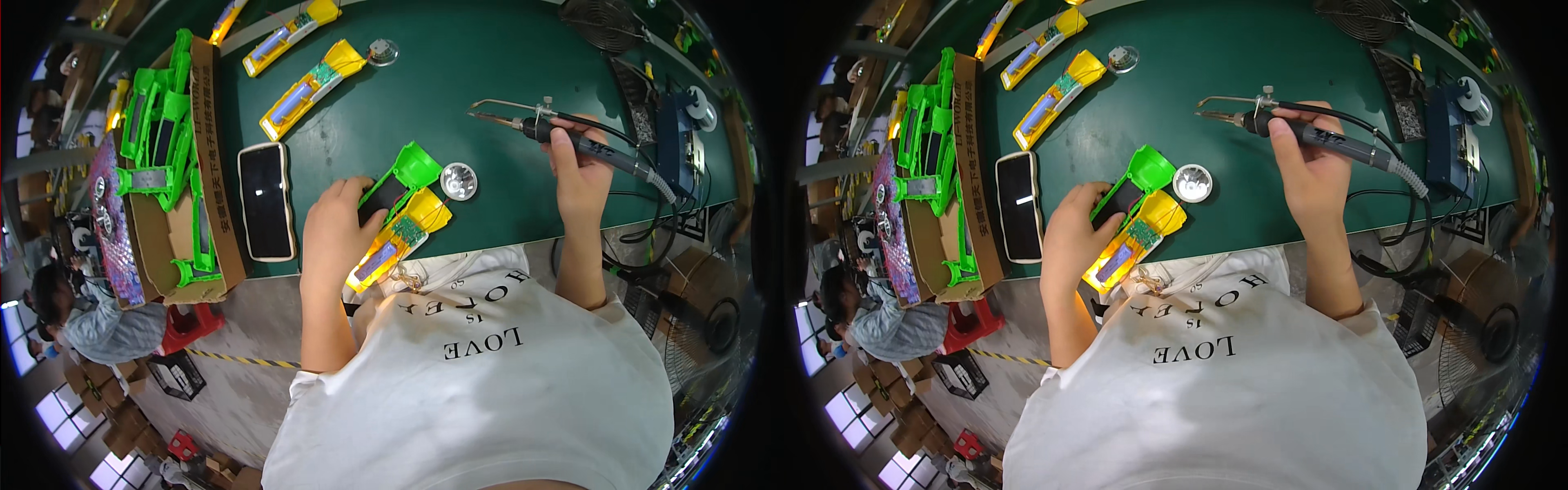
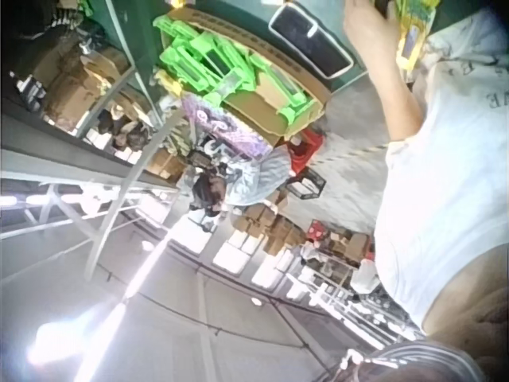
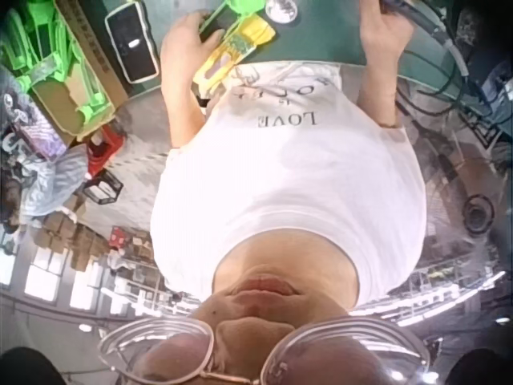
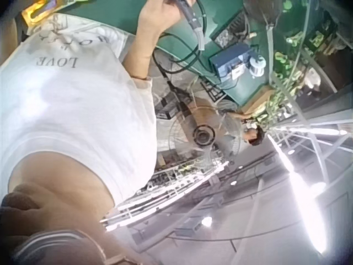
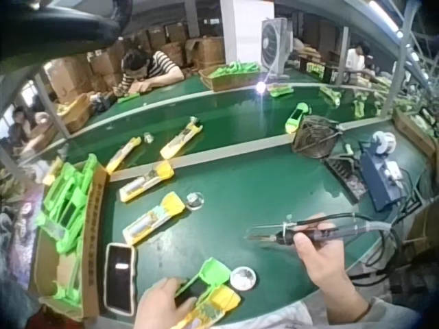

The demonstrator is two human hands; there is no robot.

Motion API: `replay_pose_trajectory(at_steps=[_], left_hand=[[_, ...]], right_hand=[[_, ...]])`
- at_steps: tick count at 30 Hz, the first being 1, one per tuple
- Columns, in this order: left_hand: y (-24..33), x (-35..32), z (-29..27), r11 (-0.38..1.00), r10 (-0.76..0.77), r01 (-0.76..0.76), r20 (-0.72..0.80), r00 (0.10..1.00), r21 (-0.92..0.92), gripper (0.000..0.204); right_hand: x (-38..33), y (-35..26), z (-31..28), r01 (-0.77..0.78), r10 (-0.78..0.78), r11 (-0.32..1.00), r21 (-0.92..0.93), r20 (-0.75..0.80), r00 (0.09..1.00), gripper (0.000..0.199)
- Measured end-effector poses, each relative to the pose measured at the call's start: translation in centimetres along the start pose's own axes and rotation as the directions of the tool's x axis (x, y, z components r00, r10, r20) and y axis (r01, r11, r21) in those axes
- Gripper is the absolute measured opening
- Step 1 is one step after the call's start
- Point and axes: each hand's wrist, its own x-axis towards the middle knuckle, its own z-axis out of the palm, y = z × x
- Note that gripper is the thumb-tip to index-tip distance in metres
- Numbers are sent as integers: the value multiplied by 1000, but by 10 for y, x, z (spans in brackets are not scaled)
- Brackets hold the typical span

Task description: The person assembles a solar-powered flashlight by soldering wires to a circuit board with a soldering iron, then integrating the circuit board, wires, and a battery into a plastic housing.

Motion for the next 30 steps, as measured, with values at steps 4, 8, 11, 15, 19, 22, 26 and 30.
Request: replay_pose_trajectory(at_steps=[4,8,11,15,19,22,26,30], left_hand=[[0,0,2,1000,-19,19,31,999,-17,21],[-1,-5,3,995,71,-73,25,997,71,21],[10,-14,2,986,-7,-10,97,995,167,29],[28,-31,3,963,184,-162,-85,979,215,37],[36,-52,14,929,145,-129,-20,989,347,59],[24,-60,38,873,175,-123,-67,982,472,68],[24,-55,41,895,129,-89,-64,990,437,58],[27,-27,12,990,79,-87,70,994,113,51]], right_hand=[[-1,-2,0,4,-4,999,-41,-10,1000,12],[-3,-5,-2,12,-13,1000,-26,-32,999,11],[-5,-8,-3,5,-6,999,-40,-30,1000,11],[-7,-7,-8,10,-11,1000,-22,-37,999,11],[-9,-8,-10,17,-18,1000,-8,-56,998,12],[-9,4,-10,42,-41,999,13,-45,998,12],[-6,10,-19,69,-66,997,45,-59,996,13],[-5,31,-41,18,6,986,168,-140,990,11]])
